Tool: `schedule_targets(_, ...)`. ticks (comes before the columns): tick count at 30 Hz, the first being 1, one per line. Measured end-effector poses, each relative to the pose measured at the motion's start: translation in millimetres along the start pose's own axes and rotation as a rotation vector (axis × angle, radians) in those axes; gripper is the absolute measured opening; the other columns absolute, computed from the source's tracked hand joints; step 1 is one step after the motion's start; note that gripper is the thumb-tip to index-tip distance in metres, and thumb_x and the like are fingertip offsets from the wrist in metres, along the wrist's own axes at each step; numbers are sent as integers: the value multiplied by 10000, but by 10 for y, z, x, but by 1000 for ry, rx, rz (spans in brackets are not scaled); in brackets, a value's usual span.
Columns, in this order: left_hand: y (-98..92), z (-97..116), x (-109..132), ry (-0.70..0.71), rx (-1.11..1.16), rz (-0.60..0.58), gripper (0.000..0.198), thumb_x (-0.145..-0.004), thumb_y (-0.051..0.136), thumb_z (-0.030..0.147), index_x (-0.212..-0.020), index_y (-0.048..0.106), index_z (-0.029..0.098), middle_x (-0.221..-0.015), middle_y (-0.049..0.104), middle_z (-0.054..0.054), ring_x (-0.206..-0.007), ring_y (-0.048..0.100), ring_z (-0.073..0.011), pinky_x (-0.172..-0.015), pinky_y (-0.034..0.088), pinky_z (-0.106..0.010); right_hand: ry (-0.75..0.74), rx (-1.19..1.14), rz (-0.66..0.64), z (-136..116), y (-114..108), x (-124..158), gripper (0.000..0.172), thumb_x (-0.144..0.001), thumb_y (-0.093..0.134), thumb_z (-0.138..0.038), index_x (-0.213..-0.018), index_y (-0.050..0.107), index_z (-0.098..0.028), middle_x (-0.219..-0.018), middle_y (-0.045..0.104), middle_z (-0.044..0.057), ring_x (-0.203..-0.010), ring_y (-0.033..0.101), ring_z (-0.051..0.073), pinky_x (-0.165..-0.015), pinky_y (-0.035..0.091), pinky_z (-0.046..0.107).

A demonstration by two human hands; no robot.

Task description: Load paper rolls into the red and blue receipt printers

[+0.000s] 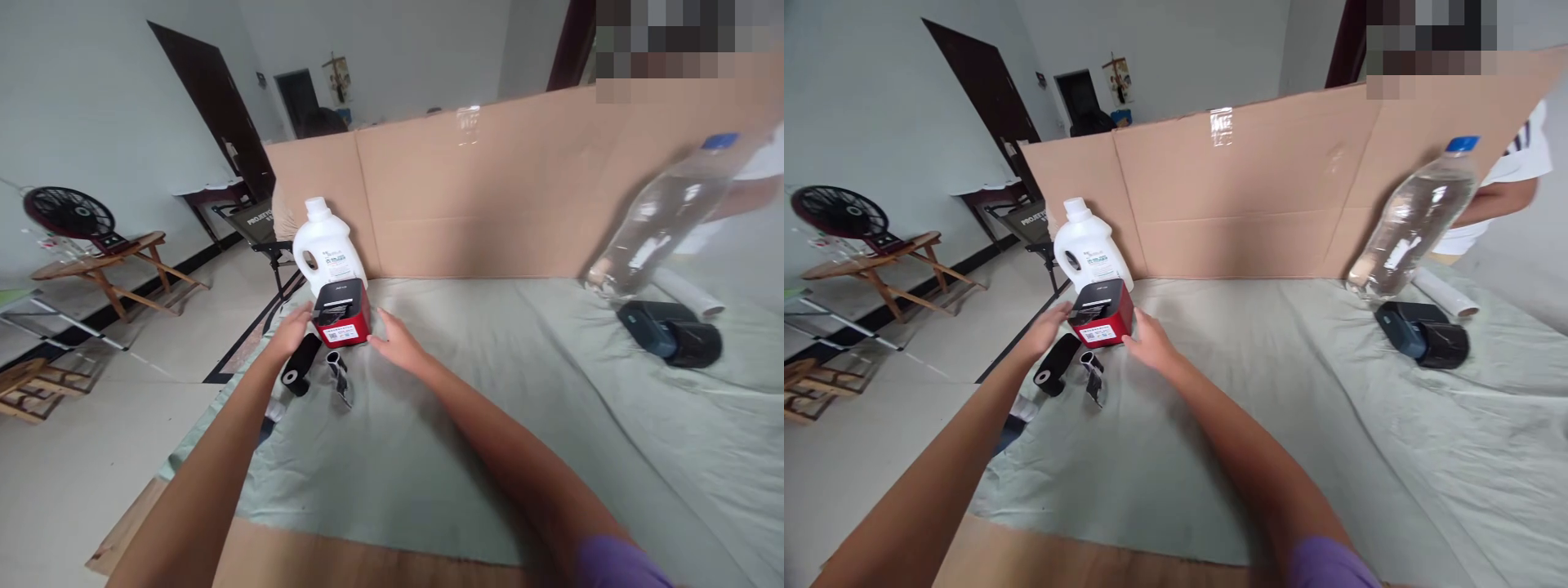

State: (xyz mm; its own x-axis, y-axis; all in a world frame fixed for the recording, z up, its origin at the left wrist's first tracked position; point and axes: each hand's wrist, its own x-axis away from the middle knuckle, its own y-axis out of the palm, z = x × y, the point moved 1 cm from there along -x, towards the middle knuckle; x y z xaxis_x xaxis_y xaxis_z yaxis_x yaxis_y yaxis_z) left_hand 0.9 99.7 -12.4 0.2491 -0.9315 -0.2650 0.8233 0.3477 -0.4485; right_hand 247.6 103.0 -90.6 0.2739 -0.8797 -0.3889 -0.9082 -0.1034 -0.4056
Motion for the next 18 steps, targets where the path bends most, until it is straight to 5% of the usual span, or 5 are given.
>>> schedule_targets(3, 143, 373, 369, 290, -91, 168, 497, -863, 459, 253, -1350, 550, 209, -1409, 586, -64, -1356, 486, -253, -1179, 322, -409, 42, 197, 73, 235, -825, 545, 642, -828, 634, -386, -1439, 477, -265, -1429, 546, 113, -1365, 448, 349, -1135, 358, 566)
schedule_targets(5, 541, 638, 779, 452, -141, 94, 474, -913, 415, 247, -1371, 538, 246, -1415, 581, -42, -1347, 501, -235, -1174, 339, -394, 69, 386, 171, 382, -1552, 988, 570, -829, 594, -350, -1381, 528, -223, -1378, 575, 142, -1313, 484, 342, -1131, 355, 556)
schedule_targets(11, 2195, 1162, 2362, 898, -372, -957, 530, -999, 380, 431, -1494, 428, 249, -1576, 413, -74, -1474, 358, -247, -1240, 186, -497, 405, 850, 636, 490, -3583, 2018, 525, -785, 604, -310, -1273, 555, -125, -1369, 538, 215, -1363, 348, 409, -1130, 244, 598)
schedule_targets(14, 2488, 1236, 2793, 968, -407, -1118, 616, -1013, 304, 531, -1568, 280, 265, -1654, 225, -50, -1542, 180, -247, -1256, 97, -501, 623, 746, 766, 590, -4151, 2167, 665, -679, 756, -351, -1261, 544, -107, -1348, 536, 263, -1366, 322, 466, -1103, 188, 646)
schedule_targets(18, 2409, 1260, 2969, 990, -401, -1162, 671, -1018, 250, 545, -1598, 170, 218, -1671, 137, -58, -1555, 116, -221, -1266, 57, -468, 720, 457, 792, 809, -4430, 2182, 811, -551, 872, -362, -1252, 554, -107, -1293, 562, 296, -1313, 424, 469, -1047, 269, 615)
